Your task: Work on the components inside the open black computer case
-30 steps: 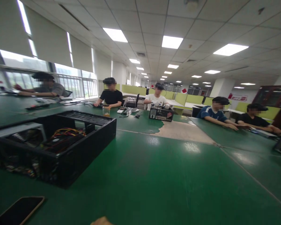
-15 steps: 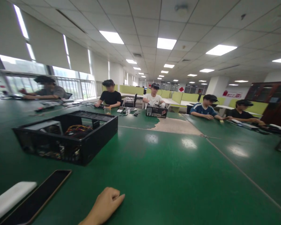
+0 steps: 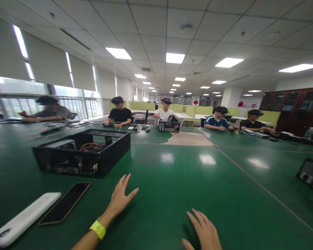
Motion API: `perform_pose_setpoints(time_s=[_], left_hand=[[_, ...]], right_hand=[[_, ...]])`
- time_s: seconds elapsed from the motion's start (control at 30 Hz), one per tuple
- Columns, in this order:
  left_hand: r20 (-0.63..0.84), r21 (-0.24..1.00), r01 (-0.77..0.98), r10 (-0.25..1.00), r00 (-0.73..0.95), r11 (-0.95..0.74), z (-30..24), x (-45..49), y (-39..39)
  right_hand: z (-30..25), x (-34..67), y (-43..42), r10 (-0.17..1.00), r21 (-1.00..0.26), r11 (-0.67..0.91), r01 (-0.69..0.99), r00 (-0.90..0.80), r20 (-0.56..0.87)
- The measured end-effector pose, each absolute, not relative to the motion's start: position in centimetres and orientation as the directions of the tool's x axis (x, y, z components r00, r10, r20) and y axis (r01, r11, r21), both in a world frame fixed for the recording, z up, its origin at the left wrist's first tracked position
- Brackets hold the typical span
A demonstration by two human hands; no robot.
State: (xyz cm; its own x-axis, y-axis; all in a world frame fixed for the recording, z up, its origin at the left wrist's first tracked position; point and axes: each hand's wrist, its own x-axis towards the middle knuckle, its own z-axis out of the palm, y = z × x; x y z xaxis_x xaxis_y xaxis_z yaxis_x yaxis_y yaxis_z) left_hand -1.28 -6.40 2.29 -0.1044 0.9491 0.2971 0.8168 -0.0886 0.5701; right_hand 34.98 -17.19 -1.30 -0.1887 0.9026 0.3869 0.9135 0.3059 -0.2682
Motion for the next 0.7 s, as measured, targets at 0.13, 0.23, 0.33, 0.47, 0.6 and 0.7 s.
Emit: perform_pose_setpoints(time_s=[0.13,0.23,0.33,0.47,0.6,0.7], left_hand=[[0.25,0.522,0.852,0.946,-0.206,0.047,2.0,-1.7,-7.3],[0.228,0.489,0.862,0.935,-0.273,0.133,1.8,-2.9,-8.3],[0.24,0.441,0.877,0.917,-0.318,0.189,1.9,-4.3,-9.2],[0.227,0.416,0.882,0.914,-0.337,0.222,2.3,-5.4,-10.8],[0.211,0.389,0.893,0.922,-0.326,0.227,2.4,-5.5,-12.7],[0.216,0.358,0.911,0.931,-0.296,0.206,2.2,-5.6,-14.0]], right_hand=[[1.5,32.9,-14.4,0.913,-0.216,0.295,0.931,-0.208,0.351],[2.3,32.9,-12.5,0.933,-0.2,0.227,0.953,-0.154,0.326],[1.6,34.1,-11.2,0.953,-0.199,0.147,0.969,-0.085,0.29],[0.4,36.0,-11.3,0.969,-0.204,0.058,0.977,-0.006,0.249],[0.3,37.1,-12.6,0.97,-0.192,0.019,0.981,0.028,0.242],[0.8,37.4,-13.7,0.968,-0.186,0.034,0.982,0.014,0.249]])
